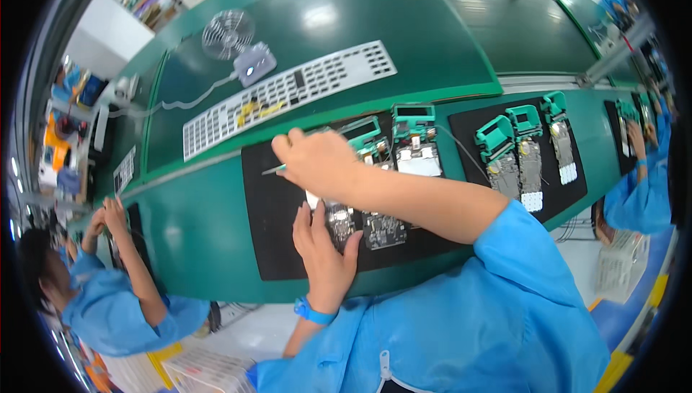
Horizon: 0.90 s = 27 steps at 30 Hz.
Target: The person connects ribbon cables to circuit boards using tweezers and by hand, flips and rearranges the boards on the mat, and attaches cables to the remaining boards.
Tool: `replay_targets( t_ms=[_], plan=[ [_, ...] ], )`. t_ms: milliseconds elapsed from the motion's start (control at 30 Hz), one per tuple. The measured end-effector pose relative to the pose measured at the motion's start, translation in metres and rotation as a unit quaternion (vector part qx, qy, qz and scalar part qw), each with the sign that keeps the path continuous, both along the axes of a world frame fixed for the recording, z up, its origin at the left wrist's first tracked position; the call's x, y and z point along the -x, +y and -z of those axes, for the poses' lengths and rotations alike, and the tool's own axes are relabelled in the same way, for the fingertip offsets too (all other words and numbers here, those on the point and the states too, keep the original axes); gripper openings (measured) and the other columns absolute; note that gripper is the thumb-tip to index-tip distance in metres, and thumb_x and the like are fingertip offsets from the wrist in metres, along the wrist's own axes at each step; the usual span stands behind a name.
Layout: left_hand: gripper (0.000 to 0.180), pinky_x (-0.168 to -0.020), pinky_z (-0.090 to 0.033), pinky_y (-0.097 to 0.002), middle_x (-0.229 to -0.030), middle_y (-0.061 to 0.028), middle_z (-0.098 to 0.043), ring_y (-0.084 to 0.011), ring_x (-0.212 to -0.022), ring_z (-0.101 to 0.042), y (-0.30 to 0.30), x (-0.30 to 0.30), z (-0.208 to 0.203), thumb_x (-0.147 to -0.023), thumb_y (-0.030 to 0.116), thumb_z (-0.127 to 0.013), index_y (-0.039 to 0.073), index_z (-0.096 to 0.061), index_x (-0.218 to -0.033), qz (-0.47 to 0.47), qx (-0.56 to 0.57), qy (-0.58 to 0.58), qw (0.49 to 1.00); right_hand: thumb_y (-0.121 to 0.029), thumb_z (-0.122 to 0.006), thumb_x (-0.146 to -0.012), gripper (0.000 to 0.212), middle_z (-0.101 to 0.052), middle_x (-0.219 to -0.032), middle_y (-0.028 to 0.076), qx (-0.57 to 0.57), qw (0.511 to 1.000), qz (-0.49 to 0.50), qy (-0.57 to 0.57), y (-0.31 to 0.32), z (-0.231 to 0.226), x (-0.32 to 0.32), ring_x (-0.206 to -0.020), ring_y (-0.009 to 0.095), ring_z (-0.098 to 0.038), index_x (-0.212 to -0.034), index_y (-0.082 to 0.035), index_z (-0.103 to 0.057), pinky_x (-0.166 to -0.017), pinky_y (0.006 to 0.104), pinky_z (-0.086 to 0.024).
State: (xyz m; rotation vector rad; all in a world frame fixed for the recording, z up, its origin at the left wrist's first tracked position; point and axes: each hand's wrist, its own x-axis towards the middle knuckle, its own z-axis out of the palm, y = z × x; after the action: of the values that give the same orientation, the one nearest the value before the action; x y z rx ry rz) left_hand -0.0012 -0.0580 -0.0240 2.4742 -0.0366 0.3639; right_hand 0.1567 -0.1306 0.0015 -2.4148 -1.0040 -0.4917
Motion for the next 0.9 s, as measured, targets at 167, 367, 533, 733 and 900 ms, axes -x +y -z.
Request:
replay_targets(
  t_ms=[167, 367, 533, 733, 900],
  plan=[
    [0.046, -0.098, -0.047, -0.0350, -0.134, -0.0141, -0.048, -0.0236, -0.120, -0.052, 0.018, 0.001, 0.011, -0.080, -0.012, -0.064, 0.000, -0.055, -0.123, -0.033, 0.182, -0.084, 0.979, -0.012, -0.068, -0.080, 0.040, -0.068, -0.081, 0.017, -0.132, 0.969, -0.035, 0.206, -0.002, -0.010, -0.013, -0.074, 0.037, -0.068, -0.113, -0.002, -0.048, -0.065, 0.0461, -0.054],
    [0.032, -0.092, -0.043, -0.0448, -0.114, -0.0159, -0.061, -0.0354, -0.105, -0.056, 0.014, -0.007, -0.029, -0.078, 0.001, -0.069, 0.003, -0.066, -0.110, 0.020, -0.090, -0.088, 0.992, -0.014, -0.069, -0.079, 0.040, -0.064, -0.077, 0.015, -0.051, 0.994, 0.076, 0.064, -0.043, -0.019, -0.014, -0.068, 0.034, -0.068, -0.111, -0.001, -0.049, -0.056, 0.0413, -0.053],
    [0.082, -0.107, -0.030, -0.0553, -0.139, -0.0263, -0.040, -0.0444, -0.130, -0.037, -0.042, -0.011, -0.007, -0.078, 0.031, -0.077, -0.003, -0.036, -0.141, 0.096, -0.129, 0.005, 0.987, -0.012, -0.065, -0.077, 0.039, -0.062, -0.077, 0.013, 0.092, 0.981, 0.172, 0.002, -0.050, -0.005, 0.013, -0.057, 0.024, -0.068, -0.109, 0.002, -0.049, -0.042, 0.0317, -0.052],
    [0.072, -0.111, -0.033, -0.0378, -0.144, -0.0153, -0.038, -0.0246, -0.131, -0.041, -0.045, -0.012, 0.012, -0.081, -0.009, -0.063, 0.000, -0.032, -0.145, 0.014, 0.434, 0.015, 0.901, -0.007, -0.066, -0.080, 0.048, -0.065, -0.073, 0.019, -0.229, 0.949, 0.029, 0.217, -0.066, -0.016, -0.008, -0.071, 0.041, -0.066, -0.123, -0.006, -0.045, -0.063, 0.0491, -0.050],
    [0.019, -0.091, -0.050, -0.0413, -0.112, -0.0194, -0.067, -0.0350, -0.101, -0.063, -0.026, -0.023, -0.049, -0.093, 0.005, -0.059, -0.002, -0.067, -0.109, 0.116, -0.091, -0.213, 0.966, -0.007, -0.064, -0.083, 0.036, -0.067, -0.082, 0.014, -0.213, 0.955, 0.079, 0.192, -0.089, -0.012, -0.023, -0.073, 0.035, -0.068, -0.115, -0.002, -0.047, -0.065, 0.0442, -0.051]
  ],
)
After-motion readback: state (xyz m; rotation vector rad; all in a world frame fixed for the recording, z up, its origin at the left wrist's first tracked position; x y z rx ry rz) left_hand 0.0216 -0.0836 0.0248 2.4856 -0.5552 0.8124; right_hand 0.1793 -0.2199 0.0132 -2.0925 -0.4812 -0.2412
